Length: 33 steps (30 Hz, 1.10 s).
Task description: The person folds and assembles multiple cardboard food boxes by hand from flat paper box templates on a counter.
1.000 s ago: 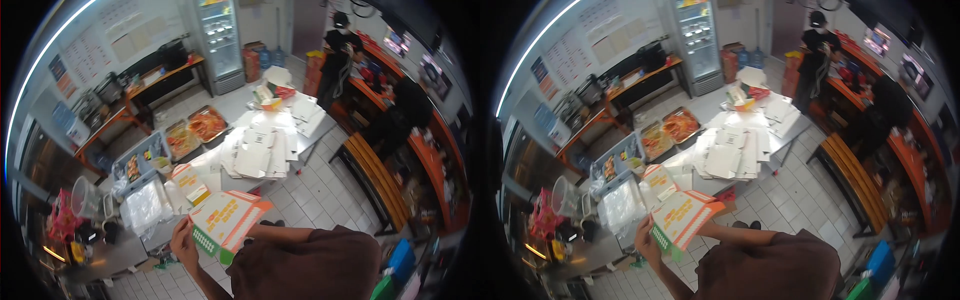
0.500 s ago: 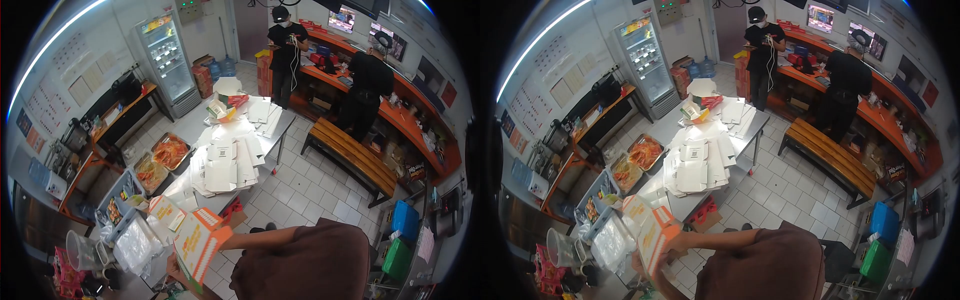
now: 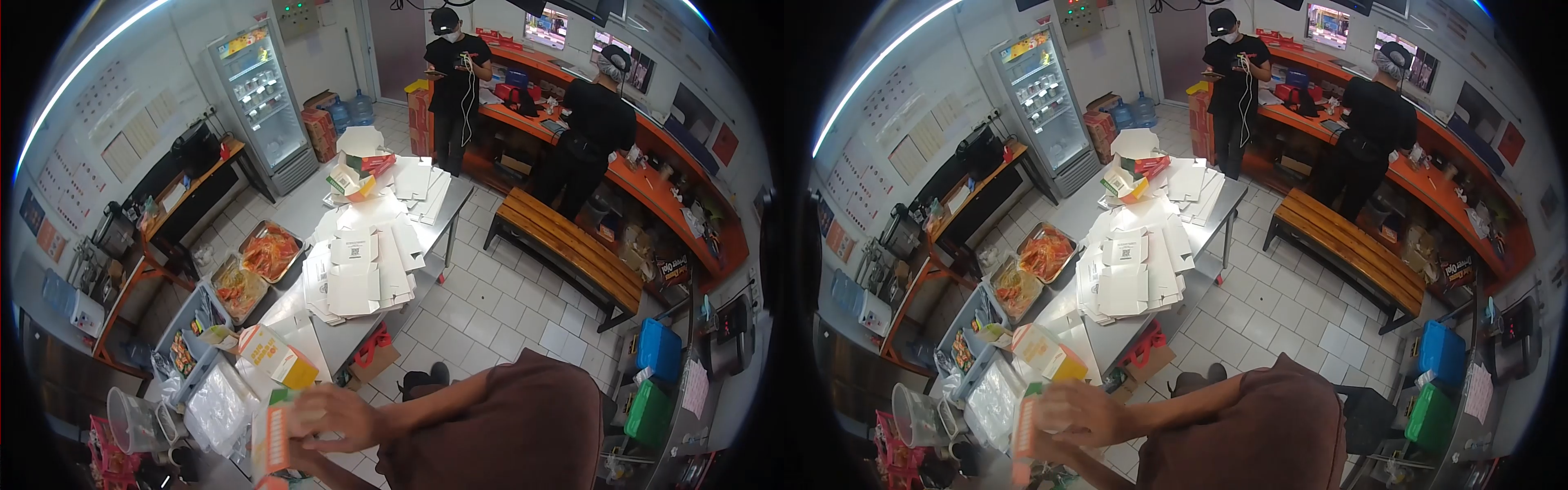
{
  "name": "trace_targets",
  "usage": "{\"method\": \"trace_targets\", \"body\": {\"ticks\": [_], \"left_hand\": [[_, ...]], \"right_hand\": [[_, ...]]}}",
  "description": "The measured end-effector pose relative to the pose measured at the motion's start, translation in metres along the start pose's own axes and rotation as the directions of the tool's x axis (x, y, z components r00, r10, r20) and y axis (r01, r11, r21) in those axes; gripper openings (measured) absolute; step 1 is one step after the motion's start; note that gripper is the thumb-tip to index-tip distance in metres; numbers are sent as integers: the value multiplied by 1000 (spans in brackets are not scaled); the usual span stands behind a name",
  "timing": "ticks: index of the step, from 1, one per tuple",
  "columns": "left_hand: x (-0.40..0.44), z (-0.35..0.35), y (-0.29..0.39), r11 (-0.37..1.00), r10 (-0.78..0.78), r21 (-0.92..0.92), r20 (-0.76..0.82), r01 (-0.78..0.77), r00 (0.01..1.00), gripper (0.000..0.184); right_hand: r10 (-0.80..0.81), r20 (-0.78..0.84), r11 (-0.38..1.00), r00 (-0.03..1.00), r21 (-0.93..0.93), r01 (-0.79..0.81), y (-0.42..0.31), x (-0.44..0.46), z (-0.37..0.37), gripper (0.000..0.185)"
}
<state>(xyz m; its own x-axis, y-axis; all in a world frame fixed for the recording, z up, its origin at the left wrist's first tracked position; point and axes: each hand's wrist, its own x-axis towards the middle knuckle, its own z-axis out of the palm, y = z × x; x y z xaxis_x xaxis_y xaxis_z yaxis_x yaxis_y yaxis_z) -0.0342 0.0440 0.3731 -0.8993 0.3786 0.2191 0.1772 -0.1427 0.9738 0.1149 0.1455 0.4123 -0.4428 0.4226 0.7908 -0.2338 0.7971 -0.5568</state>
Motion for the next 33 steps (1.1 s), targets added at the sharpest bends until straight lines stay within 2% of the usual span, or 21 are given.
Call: {"method": "trace_targets", "body": {"ticks": [1,4,6,10,11,12,14,15,17,18,20,22,23,26,29,30,31,33], "left_hand": [[0,0,1,1000,-11,-13,-49,10,999,46],[-1,13,5,998,-16,-61,-147,7,989,49],[-6,18,1,996,-18,-94,-191,0,981,51],[-33,21,-22,968,-60,-251,-187,11,980,55],[-35,25,-17,961,-74,-277,-181,22,981,56],[-39,32,-13,950,-74,-310,-160,22,984,52],[-46,45,1,928,-76,-373,-120,27,990,47],[-33,28,-21,956,-105,-278,-13,98,994,55],[-29,35,38,972,-223,-63,25,224,974,57],[-28,39,58,959,-283,43,34,282,958,59],[-9,19,25,991,-134,26,0,134,991,49],[-2,12,17,998,-37,58,1,37,999,43],[4,4,6,996,-54,70,4,53,999,39],[0,12,14,995,22,102,-23,-19,999,37],[-11,21,12,943,90,329,-92,-55,992,33],[-7,10,-7,892,192,399,91,-212,977,32],[-1,-12,-41,820,272,435,276,-372,922,31],[-6,-9,-54,834,289,392,287,-387,913,29]], "right_hand": [[23,-46,998,999,-61,-26,-5,15,-11,67],[318,152,945,936,32,-327,13,9,-10,92],[488,413,766,769,220,-604,32,0,-2,91],[541,257,789,800,173,-589,49,-13,20,86],[419,187,891,889,106,-442,50,-14,23,84],[272,225,959,936,22,-284,52,-14,25,84],[-15,341,991,940,-119,58,49,-13,25,83],[-26,330,990,944,-123,70,48,-12,25,80],[-56,305,985,951,-138,102,49,-7,24,74],[-164,256,971,953,-126,201,55,-6,24,66],[-370,156,914,916,-117,389,70,-10,21,49],[-316,187,940,930,-73,334,64,-5,16,35],[-291,203,951,935,-49,306,59,-3,14,28],[-27,206,998,978,53,16,38,1,17,18],[301,240,919,923,185,-348,28,9,18,14],[369,232,878,900,232,-420,30,11,19,14],[435,228,828,871,279,-487,33,13,22,15],[513,222,757,829,339,-559,38,13,29,17]]}}
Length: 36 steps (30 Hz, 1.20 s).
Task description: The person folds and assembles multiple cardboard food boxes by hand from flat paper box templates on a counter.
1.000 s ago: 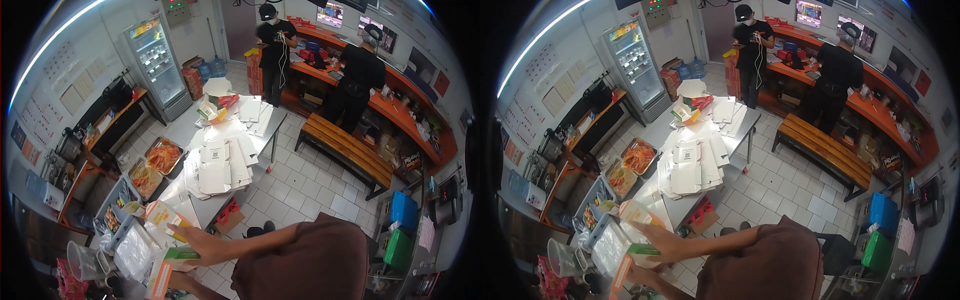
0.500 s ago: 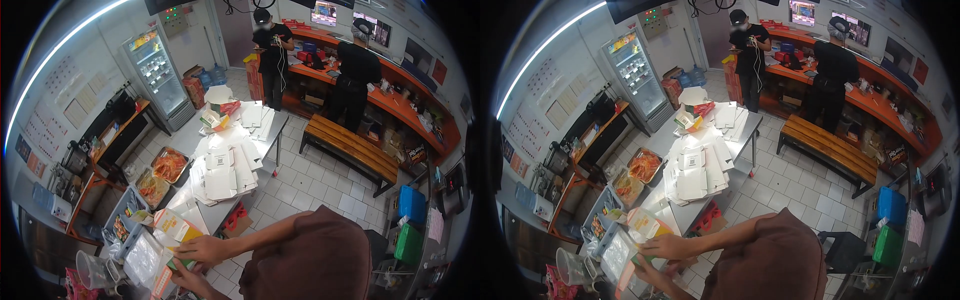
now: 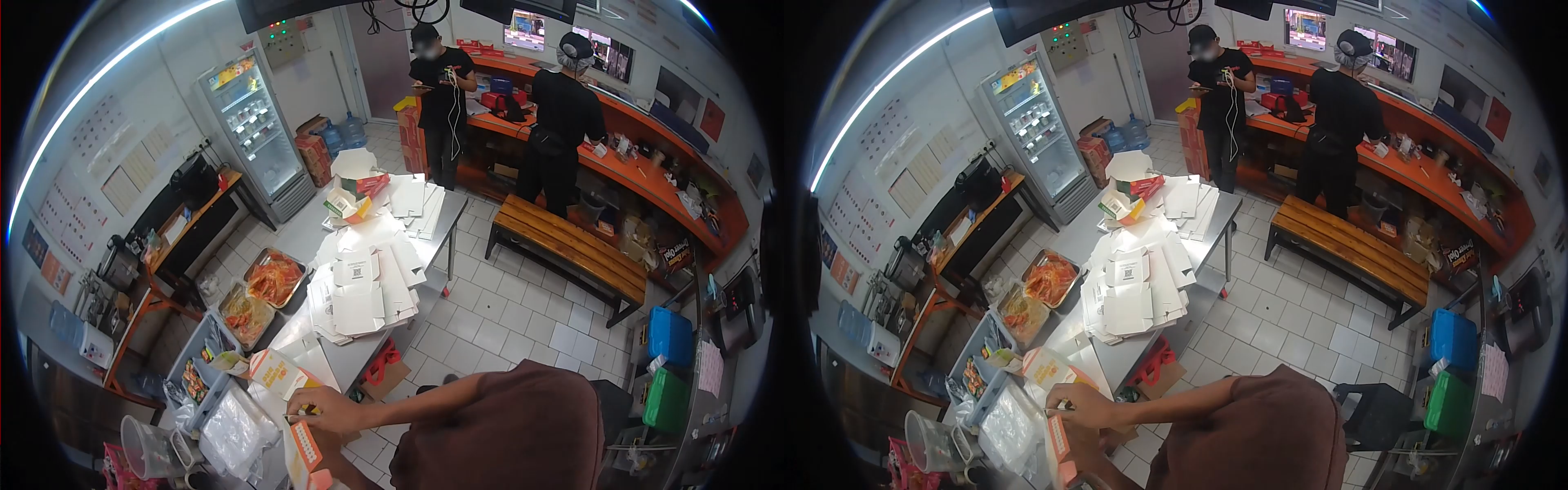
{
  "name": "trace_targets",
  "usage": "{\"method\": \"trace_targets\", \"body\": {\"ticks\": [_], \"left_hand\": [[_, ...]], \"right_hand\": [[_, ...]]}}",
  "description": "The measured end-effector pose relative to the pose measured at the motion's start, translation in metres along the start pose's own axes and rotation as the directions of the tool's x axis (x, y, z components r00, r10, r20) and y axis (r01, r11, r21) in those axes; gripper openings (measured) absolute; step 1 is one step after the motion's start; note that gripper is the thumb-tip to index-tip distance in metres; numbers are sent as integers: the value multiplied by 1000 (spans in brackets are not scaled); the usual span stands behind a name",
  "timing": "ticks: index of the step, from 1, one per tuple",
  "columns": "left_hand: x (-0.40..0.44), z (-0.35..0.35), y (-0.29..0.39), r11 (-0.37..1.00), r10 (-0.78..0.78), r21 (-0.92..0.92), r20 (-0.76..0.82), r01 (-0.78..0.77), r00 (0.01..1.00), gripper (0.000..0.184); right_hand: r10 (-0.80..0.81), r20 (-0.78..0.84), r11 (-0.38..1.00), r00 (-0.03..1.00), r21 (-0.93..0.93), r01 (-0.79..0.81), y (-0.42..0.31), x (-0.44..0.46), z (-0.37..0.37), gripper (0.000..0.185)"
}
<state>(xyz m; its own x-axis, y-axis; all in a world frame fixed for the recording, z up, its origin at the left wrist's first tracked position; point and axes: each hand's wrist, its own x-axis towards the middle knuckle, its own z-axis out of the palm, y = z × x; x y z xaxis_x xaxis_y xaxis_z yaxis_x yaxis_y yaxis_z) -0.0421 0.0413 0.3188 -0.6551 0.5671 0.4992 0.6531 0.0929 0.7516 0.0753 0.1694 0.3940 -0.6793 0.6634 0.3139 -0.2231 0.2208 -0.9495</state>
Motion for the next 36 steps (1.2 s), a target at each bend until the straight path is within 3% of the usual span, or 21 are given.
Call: {"method": "trace_targets", "body": {"ticks": [2,5,6,9,11,14,17,18,20,23,25,27,31,33,36], "left_hand": [[-3,34,49,935,-297,-266,-226,234,928,26],[2,33,65,775,-462,-548,-154,313,874,27],[4,33,72,715,-488,-636,-158,290,858,26],[4,26,73,667,-566,-644,-109,376,817,24],[5,27,80,618,-578,-717,-136,323,805,22],[7,24,87,631,-594,-704,-168,326,787,26],[2,25,89,607,-632,-689,-116,396,766,36],[0,27,89,584,-648,-693,-85,422,756,40],[-8,35,69,623,-590,-676,-77,393,804,45],[-17,39,33,648,-508,-627,67,432,859,44],[-17,37,39,682,-452,-620,60,388,890,44],[-12,34,46,714,-415,-610,27,344,910,44],[-1,23,49,790,-331,-553,-24,263,943,45],[2,24,45,873,-225,-453,-48,179,973,45],[-3,25,37,942,-41,-335,-46,23,998,45]], "right_hand": [[24,-21,999,999,35,-23,11,1,3,19],[61,-116,979,991,199,-37,33,-1,19,21],[21,-98,988,995,156,-6,30,-1,18,22],[-60,-9,998,998,25,60,18,-5,8,23],[-71,90,995,993,-69,78,11,-4,-1,23],[-275,279,895,920,-276,351,15,1,-10,30],[-327,281,829,902,-373,417,2,-7,-11,37],[-242,294,862,925,-371,344,-1,-7,-14,40],[-65,318,910,946,-371,187,-7,-6,-20,45],[-138,141,954,980,-246,170,18,1,-20,28],[-302,64,945,951,-110,307,30,6,-31,42],[-344,39,938,938,50,342,34,15,-38,45],[-211,154,906,965,402,134,34,27,-46,30],[-217,209,909,954,400,119,38,22,-45,30],[-304,271,950,913,157,270,42,7,-43,41]]}}
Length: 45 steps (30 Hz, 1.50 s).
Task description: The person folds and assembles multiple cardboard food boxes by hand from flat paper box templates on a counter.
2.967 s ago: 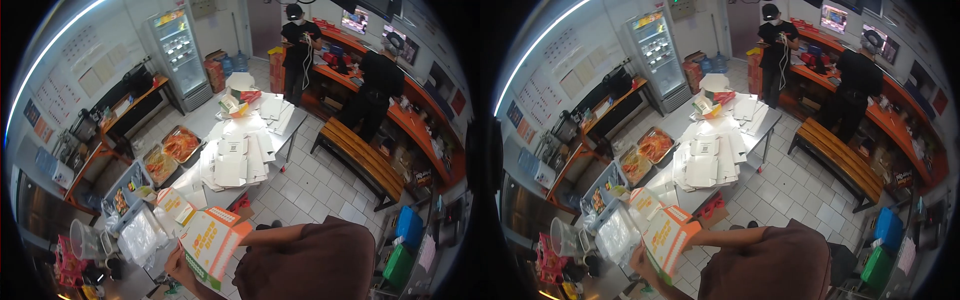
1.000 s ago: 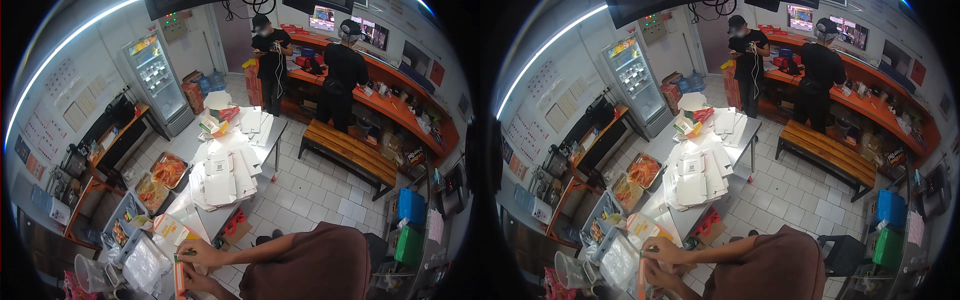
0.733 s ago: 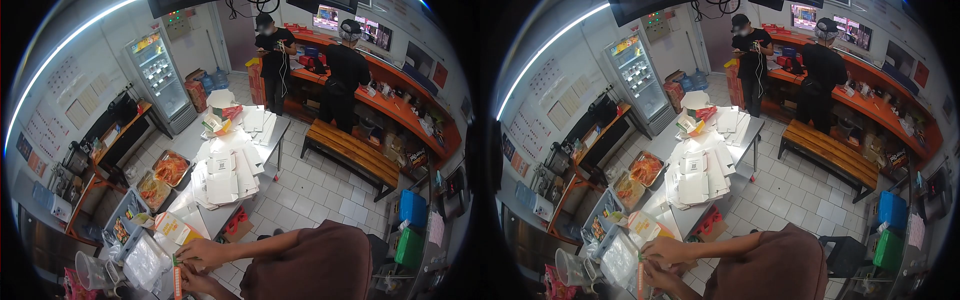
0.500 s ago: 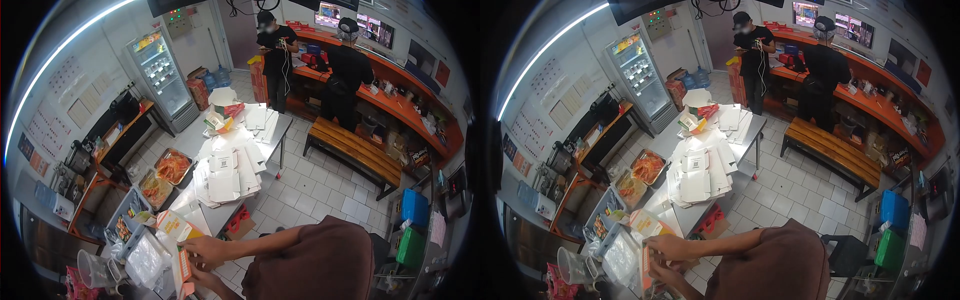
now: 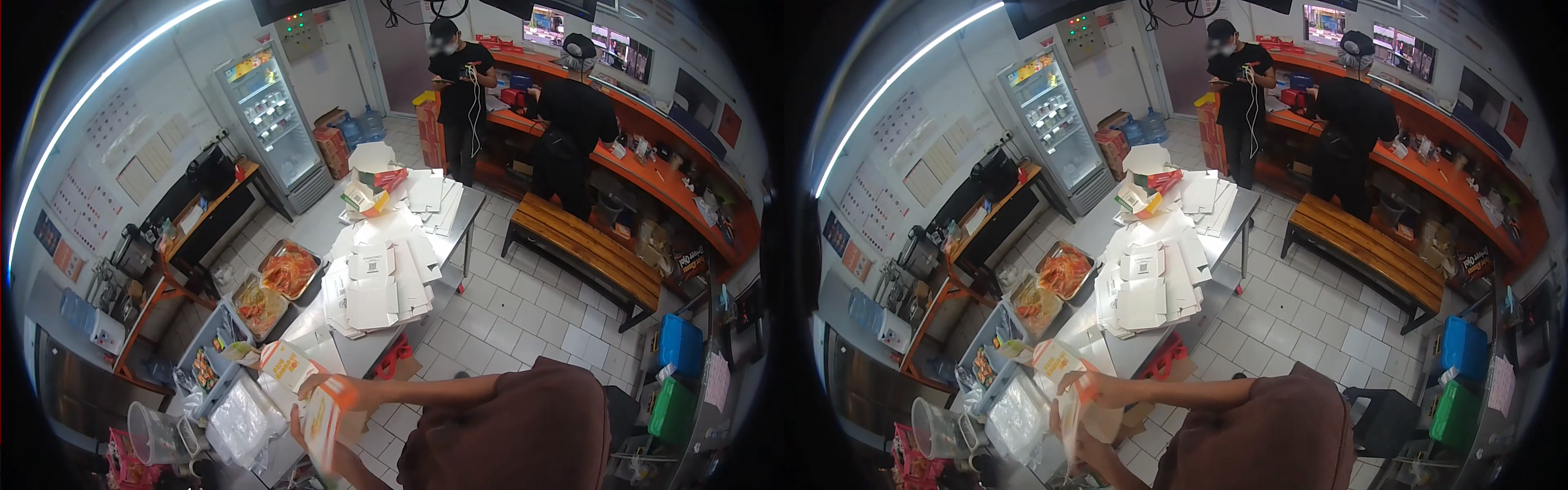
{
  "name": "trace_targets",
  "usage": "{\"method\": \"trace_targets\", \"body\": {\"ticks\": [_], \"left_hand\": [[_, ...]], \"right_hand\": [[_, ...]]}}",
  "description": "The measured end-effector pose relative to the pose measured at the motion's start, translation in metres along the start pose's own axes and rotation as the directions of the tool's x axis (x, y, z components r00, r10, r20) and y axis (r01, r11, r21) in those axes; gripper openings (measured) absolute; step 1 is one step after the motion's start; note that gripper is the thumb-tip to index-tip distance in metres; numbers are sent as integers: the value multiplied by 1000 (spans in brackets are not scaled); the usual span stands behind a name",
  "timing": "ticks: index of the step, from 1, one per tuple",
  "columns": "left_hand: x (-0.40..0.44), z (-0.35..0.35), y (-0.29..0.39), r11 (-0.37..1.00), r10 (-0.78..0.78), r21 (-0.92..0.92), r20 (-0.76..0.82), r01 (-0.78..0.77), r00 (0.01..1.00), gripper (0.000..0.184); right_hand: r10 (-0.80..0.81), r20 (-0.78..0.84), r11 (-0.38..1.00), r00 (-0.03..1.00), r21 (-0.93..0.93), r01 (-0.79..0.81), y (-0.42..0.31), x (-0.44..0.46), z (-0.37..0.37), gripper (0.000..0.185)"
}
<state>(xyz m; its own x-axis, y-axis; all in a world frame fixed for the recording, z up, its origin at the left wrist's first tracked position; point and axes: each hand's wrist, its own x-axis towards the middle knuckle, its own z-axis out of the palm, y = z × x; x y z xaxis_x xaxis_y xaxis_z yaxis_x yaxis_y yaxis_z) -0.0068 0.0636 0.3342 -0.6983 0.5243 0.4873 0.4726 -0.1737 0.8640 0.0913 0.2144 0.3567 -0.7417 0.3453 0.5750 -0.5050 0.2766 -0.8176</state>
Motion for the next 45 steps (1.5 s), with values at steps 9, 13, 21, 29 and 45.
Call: {"method": "trace_targets", "body": {"ticks": [9,13,21,29,45], "left_hand": [[-43,-6,-42,682,-106,718,-91,139,990,62],[1,14,44,798,-530,-489,-287,354,798,43],[0,-20,9,788,-453,-470,-3,399,891,47],[-8,-20,26,642,-527,-455,321,617,786,53],[7,-9,39,976,183,-164,258,-144,949,24]], "right_hand": [[471,-233,876,851,232,-422,-3,-19,24,55],[428,-395,903,813,152,-402,-28,-14,12,59],[393,-383,909,836,23,-416,-16,-9,-3,36],[238,-165,969,957,-27,-245,-28,2,-27,20],[351,71,892,934,-328,-311,-59,7,-21,16]]}}
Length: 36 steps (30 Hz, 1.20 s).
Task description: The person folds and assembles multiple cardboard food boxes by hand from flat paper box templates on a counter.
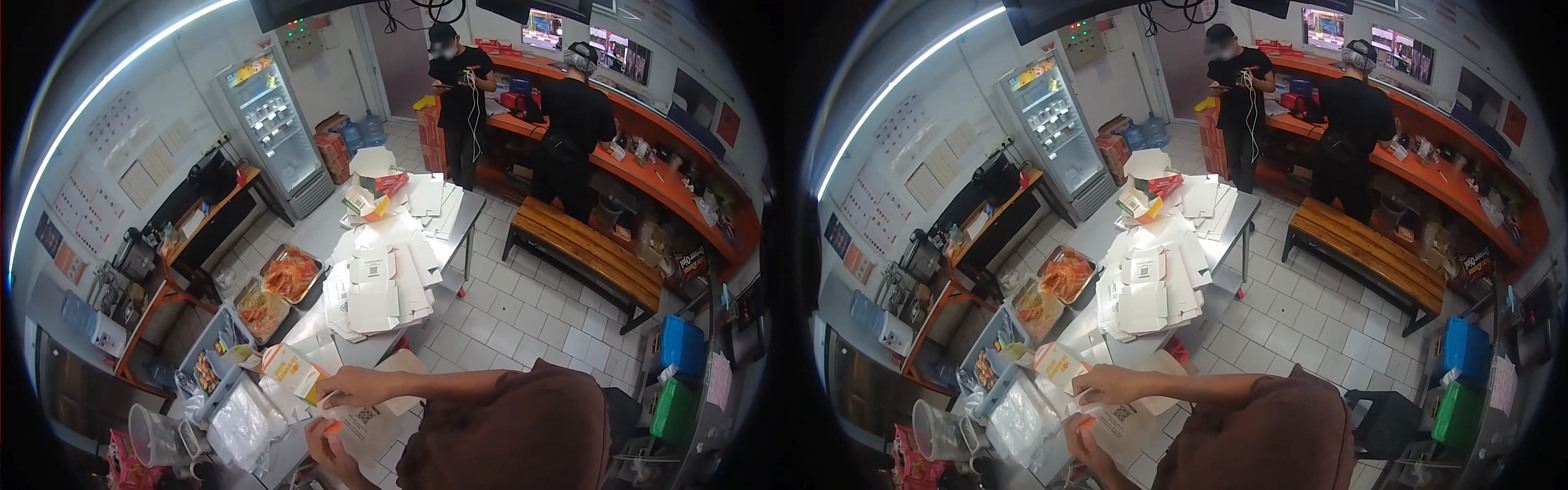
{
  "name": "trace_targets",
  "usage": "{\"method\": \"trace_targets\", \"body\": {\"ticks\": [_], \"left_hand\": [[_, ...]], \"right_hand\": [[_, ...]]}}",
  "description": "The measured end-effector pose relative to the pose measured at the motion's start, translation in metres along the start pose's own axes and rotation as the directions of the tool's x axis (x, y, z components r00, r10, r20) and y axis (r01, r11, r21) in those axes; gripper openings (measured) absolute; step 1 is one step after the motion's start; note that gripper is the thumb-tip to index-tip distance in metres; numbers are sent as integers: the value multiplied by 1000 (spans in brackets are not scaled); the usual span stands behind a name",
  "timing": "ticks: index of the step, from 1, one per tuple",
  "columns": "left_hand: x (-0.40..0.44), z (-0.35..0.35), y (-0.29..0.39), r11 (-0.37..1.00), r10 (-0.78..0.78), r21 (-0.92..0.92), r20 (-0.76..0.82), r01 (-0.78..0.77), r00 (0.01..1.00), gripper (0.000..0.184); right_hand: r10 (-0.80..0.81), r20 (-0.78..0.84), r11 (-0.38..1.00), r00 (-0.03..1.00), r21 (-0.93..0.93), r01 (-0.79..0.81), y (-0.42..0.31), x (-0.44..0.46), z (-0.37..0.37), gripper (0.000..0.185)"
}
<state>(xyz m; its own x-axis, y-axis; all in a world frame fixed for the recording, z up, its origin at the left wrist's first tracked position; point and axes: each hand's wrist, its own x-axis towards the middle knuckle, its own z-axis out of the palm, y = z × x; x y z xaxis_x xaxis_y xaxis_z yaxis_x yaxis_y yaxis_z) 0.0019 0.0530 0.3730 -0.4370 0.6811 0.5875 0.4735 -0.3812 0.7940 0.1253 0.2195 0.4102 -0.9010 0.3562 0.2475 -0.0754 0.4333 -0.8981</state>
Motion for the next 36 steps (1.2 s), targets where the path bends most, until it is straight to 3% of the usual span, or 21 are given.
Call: {"method": "trace_targets", "body": {"ticks": [3,6,8,11,14,18,19,20,22,23,26,28,29,32,33,36], "left_hand": [[2,-3,4,992,-95,84,32,92,995,20],[-2,13,17,924,-381,-95,-239,369,893,15],[-8,13,3,964,-253,10,-267,265,930,15],[-18,10,-28,980,-110,131,-271,150,956,19],[-16,9,-32,970,-99,187,-268,153,958,24],[-4,16,-2,913,-345,97,-334,396,877,24],[1,21,-4,946,-193,177,-362,270,912,19],[1,21,-6,950,-149,211,-340,230,928,17],[4,17,-10,949,-53,284,-287,138,956,15],[2,15,-16,962,-87,230,-261,150,961,13],[-1,3,-25,974,-167,126,-159,188,973,11],[2,5,-12,967,-220,116,-69,227,973,11],[5,9,-8,981,-192,-41,-109,189,975,17],[14,2,26,946,-324,-22,-148,325,934,25],[5,-13,3,946,-311,66,-104,319,945,20],[-2,-13,-4,841,-529,-151,-429,520,732,10]], "right_hand": [[5,-32,1000,999,26,-5,8,-2,11,18],[-87,-65,985,994,144,96,14,-2,18,20],[-173,-129,965,977,175,194,23,0,29,21],[-130,-191,987,973,66,145,15,-2,34,22],[-93,-107,961,990,251,117,9,-6,29,23],[-2,-5,996,1000,93,3,1,-7,20,24],[48,16,994,999,94,-49,-8,-6,16,25],[95,35,990,995,98,-98,-12,-5,13,26],[8,79,998,997,62,-13,-14,-2,5,26],[-38,102,998,994,52,33,-15,0,6,26],[-288,60,836,956,-471,282,4,8,13,25],[-337,-50,854,940,-438,283,6,11,20,21],[-351,-104,864,931,-420,279,6,10,23,19],[-356,-336,912,872,-329,246,-3,8,14,20],[-335,-399,932,853,-270,240,-3,8,12,27],[-256,-509,966,822,-166,198,12,13,18,31]]}}
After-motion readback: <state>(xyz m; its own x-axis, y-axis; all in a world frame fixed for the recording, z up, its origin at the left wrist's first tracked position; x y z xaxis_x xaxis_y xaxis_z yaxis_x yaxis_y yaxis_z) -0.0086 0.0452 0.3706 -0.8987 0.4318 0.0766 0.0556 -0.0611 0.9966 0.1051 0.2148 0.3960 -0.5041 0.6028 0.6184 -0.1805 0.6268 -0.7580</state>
